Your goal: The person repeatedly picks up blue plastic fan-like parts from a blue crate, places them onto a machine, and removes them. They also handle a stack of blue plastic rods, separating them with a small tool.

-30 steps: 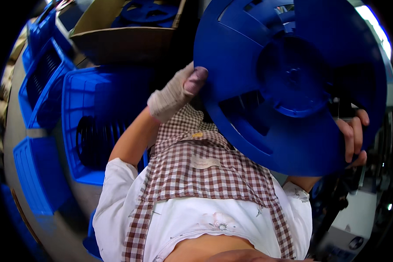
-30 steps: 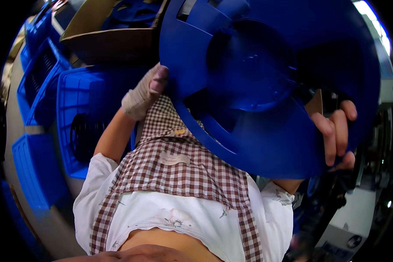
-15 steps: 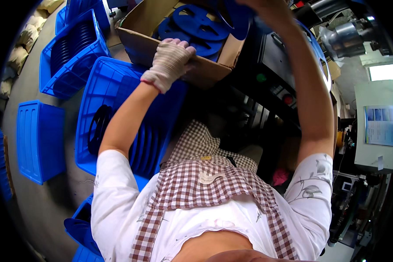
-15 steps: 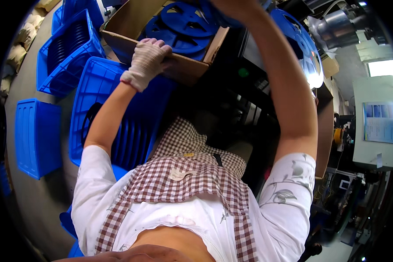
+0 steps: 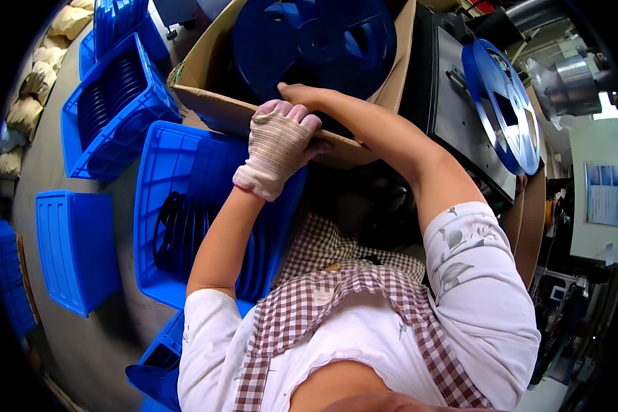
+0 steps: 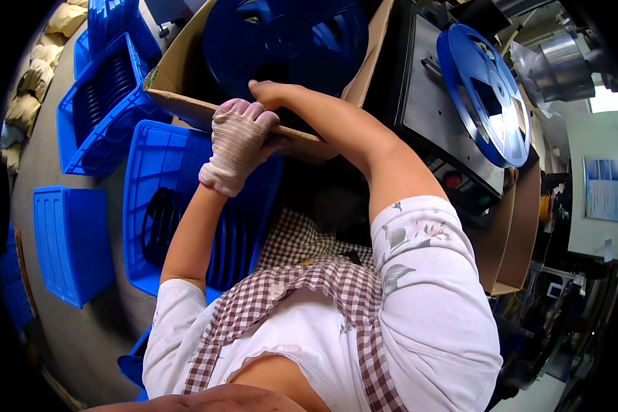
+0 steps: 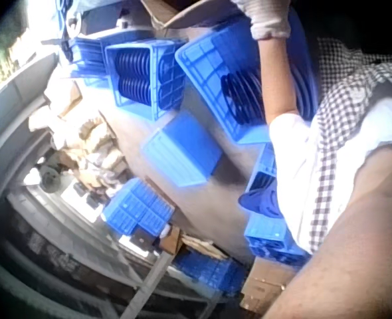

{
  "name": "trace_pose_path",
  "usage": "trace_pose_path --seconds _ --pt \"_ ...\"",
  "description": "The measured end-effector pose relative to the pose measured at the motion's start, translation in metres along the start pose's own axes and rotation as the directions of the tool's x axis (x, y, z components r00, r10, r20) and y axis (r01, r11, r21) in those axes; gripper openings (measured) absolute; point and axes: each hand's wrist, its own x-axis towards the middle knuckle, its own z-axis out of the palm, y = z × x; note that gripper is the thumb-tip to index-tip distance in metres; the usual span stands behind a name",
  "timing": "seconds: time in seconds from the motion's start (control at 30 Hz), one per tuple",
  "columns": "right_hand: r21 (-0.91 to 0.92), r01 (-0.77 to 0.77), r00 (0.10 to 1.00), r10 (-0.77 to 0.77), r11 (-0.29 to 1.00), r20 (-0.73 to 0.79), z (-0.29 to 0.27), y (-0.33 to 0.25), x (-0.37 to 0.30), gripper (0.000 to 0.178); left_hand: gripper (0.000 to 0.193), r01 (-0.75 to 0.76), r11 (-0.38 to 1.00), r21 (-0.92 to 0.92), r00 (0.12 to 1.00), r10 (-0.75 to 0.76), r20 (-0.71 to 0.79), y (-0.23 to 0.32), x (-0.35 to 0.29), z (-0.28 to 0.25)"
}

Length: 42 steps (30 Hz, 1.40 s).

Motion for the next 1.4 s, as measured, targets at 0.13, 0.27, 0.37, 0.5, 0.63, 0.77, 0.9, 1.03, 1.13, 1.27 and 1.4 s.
trace_pose_path --seconds 0.13,0.27,0.37,0.5,0.63,0.77,0.9,1.03,1.13,1.27,1.4 --pt "-0.016 -0.027 0.997 0.028 1.0 0.074 -0.005 -0.013 -0.007 0.04 0.038 -0.02 0.999 -0.036 0.999 0.018 -0.032 -0.006 0.001 0.006" --pt "-0.111 0.062 0.993 -0.05 0.992 0.111 -0.003 -0.009 0.008 0.039 0.036 0.023 0.999 -0.023 1.0 -0.023 -0.004 -0.015 0.008 0.011" --pt "-0.152 0.119 0.985 -0.098 0.981 0.143 -0.004 -0.005 0.015 0.039 0.036 0.049 0.999 0.005 0.999 -0.049 -0.008 -0.032 -0.001 0.019" --pt "-0.195 0.278 0.954 -0.246 0.941 0.171 -0.018 0.003 0.017 0.038 0.036 0.056 0.998 0.022 0.998 -0.056 0.001 -0.052 0.002 0.021" --pt "-0.159 0.211 0.843 -0.261 0.965 -0.471 -0.043 -0.021 -0.047 0.038 0.034 0.046 0.995 0.092 0.998 -0.049 0.031 -0.063 0.006 0.021" --pt "-0.335 0.194 0.433 -0.387 0.922 -0.814 -0.096 -0.02 -0.198 0.038 0.033 0.091 0.983 0.159 0.993 -0.102 0.063 -0.065 0.001 0.008" --pt "-0.397 -0.285 0.26 -0.328 0.872 -0.908 -0.139 0.031 -0.307 0.043 0.03 0.108 0.975 0.192 0.986 -0.129 0.101 -0.075 0.003 -0.01" --pt "-0.51 -0.431 0.505 -0.27 0.744 -0.82 -0.118 0.101 -0.304 0.028 0.035 0.132 0.981 0.144 0.977 -0.153 0.147 -0.088 -0.002 0.014" --pt "-0.553 -0.546 0.482 -0.304 0.63 -0.822 -0.142 0.126 -0.308 0.023 0.046 0.111 0.994 -0.005 0.993 -0.111 0.045 -0.08 0.001 0.026" --pt "-0.672 -0.499 0.477 -0.474 0.547 -0.74 -0.156 0.097 -0.338 0.03 0.053 0.089 0.988 -0.13 0.991 -0.075 0.111 -0.04 -0.01 0.015" --pt "-0.712 -0.194 0.481 -0.567 0.674 -0.668 -0.129 0.037 -0.327 0.025 0.061 0.157 0.957 -0.243 0.983 -0.175 -0.054 -0.013 -0.056 -0.045"
